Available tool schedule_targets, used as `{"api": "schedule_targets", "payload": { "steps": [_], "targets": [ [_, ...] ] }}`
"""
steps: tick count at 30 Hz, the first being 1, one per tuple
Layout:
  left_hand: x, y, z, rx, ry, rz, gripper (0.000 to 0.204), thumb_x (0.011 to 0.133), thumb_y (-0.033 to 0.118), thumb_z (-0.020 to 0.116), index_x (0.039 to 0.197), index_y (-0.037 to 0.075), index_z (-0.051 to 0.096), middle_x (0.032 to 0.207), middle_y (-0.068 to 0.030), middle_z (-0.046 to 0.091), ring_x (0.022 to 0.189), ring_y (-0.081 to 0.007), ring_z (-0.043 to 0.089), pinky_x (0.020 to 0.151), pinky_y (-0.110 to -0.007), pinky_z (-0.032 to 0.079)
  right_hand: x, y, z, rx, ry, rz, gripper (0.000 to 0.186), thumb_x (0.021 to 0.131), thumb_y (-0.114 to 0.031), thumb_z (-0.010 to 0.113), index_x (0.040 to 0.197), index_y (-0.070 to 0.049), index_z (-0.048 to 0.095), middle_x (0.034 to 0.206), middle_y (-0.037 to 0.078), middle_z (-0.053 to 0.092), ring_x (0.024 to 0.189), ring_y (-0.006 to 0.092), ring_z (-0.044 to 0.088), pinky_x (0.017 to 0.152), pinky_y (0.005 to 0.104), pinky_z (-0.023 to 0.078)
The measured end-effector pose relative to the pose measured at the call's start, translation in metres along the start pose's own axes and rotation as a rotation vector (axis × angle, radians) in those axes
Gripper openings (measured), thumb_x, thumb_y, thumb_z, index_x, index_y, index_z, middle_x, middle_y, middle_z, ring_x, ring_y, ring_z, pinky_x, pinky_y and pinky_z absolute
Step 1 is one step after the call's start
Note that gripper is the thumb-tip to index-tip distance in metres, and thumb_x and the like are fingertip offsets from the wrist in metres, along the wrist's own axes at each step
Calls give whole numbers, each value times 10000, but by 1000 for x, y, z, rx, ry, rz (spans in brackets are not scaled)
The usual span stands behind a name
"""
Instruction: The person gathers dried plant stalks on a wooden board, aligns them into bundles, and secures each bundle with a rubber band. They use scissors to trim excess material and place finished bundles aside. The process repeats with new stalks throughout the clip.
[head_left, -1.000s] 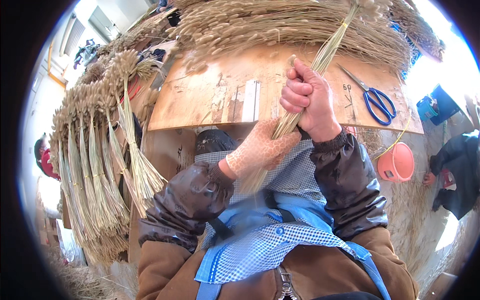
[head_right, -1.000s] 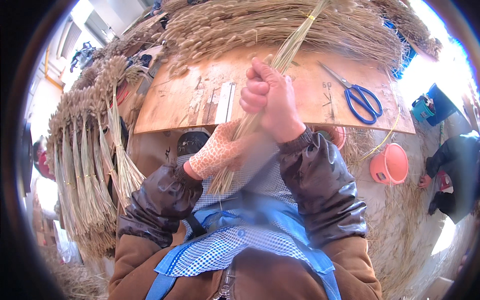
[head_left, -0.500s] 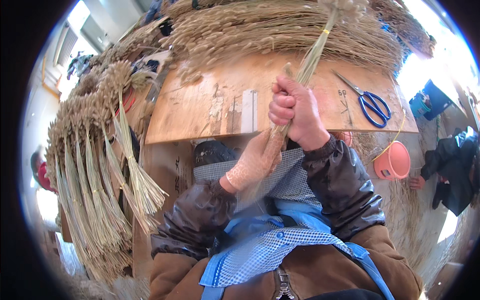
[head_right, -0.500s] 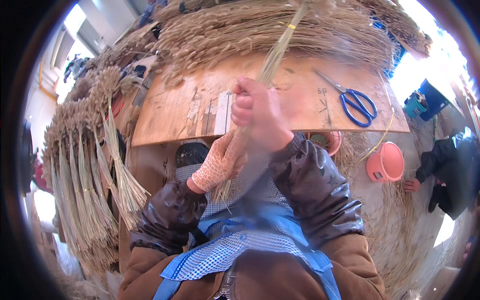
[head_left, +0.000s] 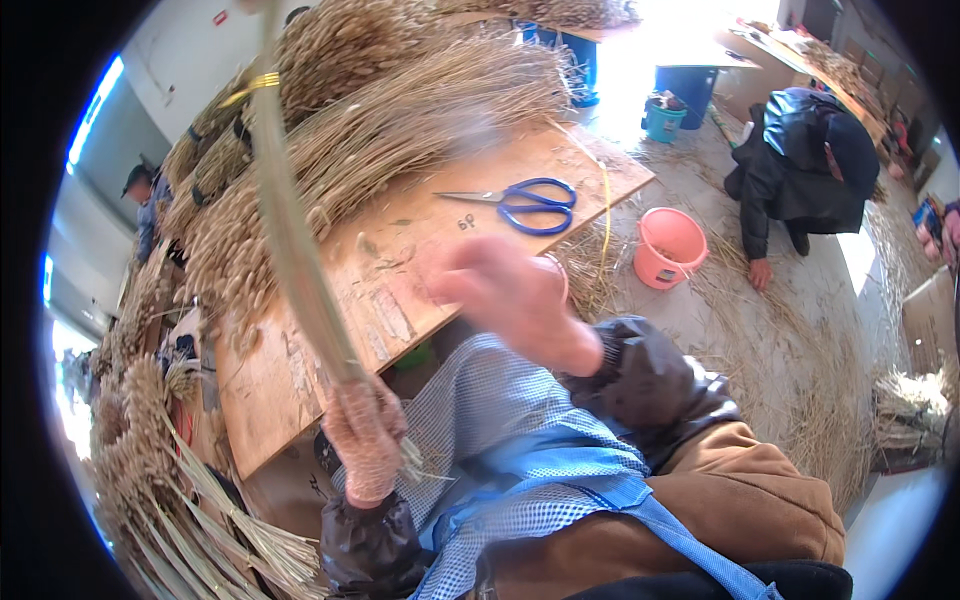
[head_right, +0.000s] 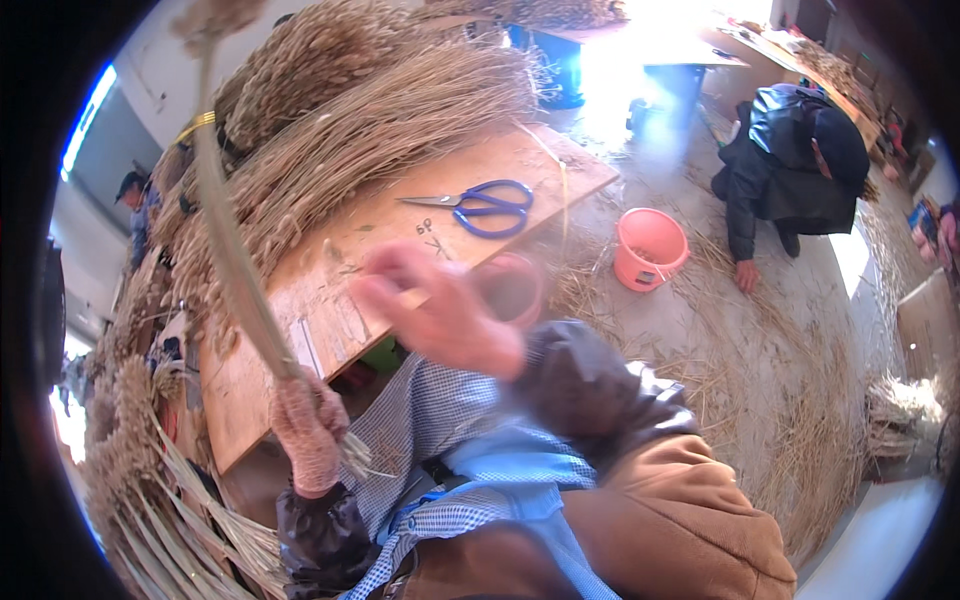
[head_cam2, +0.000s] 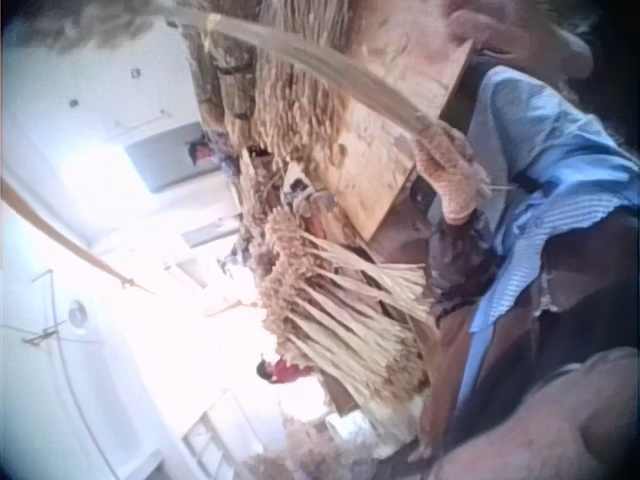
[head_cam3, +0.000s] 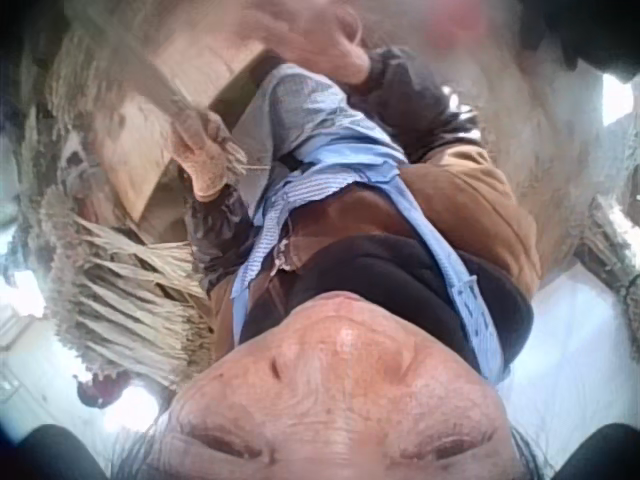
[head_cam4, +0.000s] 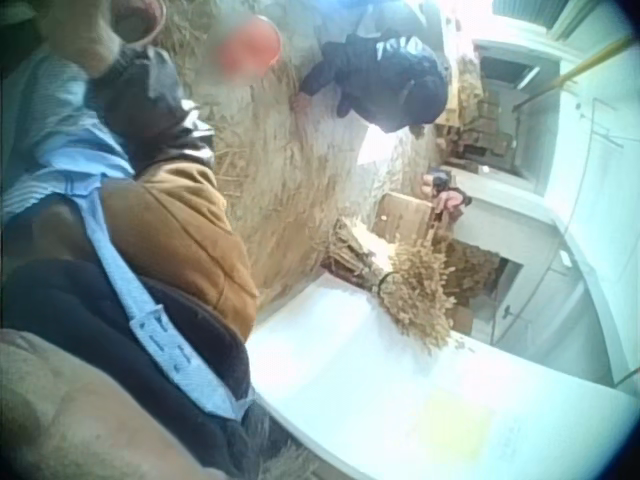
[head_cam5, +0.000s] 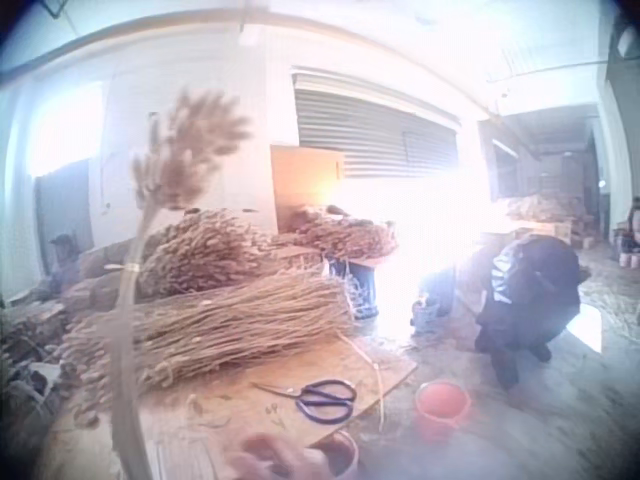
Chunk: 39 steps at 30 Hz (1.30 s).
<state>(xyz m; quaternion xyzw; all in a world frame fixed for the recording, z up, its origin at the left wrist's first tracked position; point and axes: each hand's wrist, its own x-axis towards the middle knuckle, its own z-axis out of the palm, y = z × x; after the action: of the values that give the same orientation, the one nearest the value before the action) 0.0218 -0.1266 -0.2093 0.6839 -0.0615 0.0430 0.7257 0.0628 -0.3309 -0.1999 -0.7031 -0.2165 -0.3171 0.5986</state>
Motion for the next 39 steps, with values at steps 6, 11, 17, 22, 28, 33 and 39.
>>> {"api": "schedule_targets", "payload": {
  "steps": [6,11,17,22,28,33,39],
  "targets": [
    [20,25,2,-147,-2,-79,395,951,483,420,867,100,470,516,57,276,384,-49,271,349,-206,215,-74,58,-131,-1352,-661,-295,242,793,-105,573,1008,-1,533,1064,158,575,1063,258,547,883,369,429],
    [35,28,16,-281,-13,-182,355,933,459,471,876,109,486,512,48,291,357,-65,270,326,-228,225,-71,106,-161,-1634,-858,-534,290,843,-210,474,1038,-6,539,1172,153,548,1187,276,467,1008,383,335],
    [48,46,2,-287,62,-70,348,949,432,455,975,86,491,522,60,283,355,-53,249,317,-212,210,-45,151,-187,-1558,-981,-930,285,832,-216,489,987,5,579,1071,153,592,1115,278,522,986,382,360],
    [58,45,-1,-307,77,-38,330,957,413,453,1007,91,501,519,71,259,360,-34,229,311,-199,192,-50,159,-181,-1416,-1511,-744,208,741,-207,563,828,-26,619,809,81,629,894,255,599,872,383,427],
    [66,37,-13,-247,168,-72,323,954,430,455,934,111,504,523,58,311,392,-52,283,358,-216,202,0,90,-148,-1098,-1478,-520,70,698,-138,593,690,-80,555,618,57,560,715,230,607,682,368,452],
    [81,32,-32,-247,234,-66,276,949,387,488,935,115,534,528,44,345,380,-68,318,336,-220,242,104,58,-127,-1011,-831,-411,90,732,-81,571,756,-41,494,611,128,507,631,318,543,578,433,401],
    [91,14,-3,-282,166,-117,328,950,413,476,951,89,524,543,50,366,393,-53,335,347,-204,245,160,125,-48,-691,-566,-31,120,774,-115,524,717,-9,526,672,187,549,649,378,563,565,461,434]
  ]
}}
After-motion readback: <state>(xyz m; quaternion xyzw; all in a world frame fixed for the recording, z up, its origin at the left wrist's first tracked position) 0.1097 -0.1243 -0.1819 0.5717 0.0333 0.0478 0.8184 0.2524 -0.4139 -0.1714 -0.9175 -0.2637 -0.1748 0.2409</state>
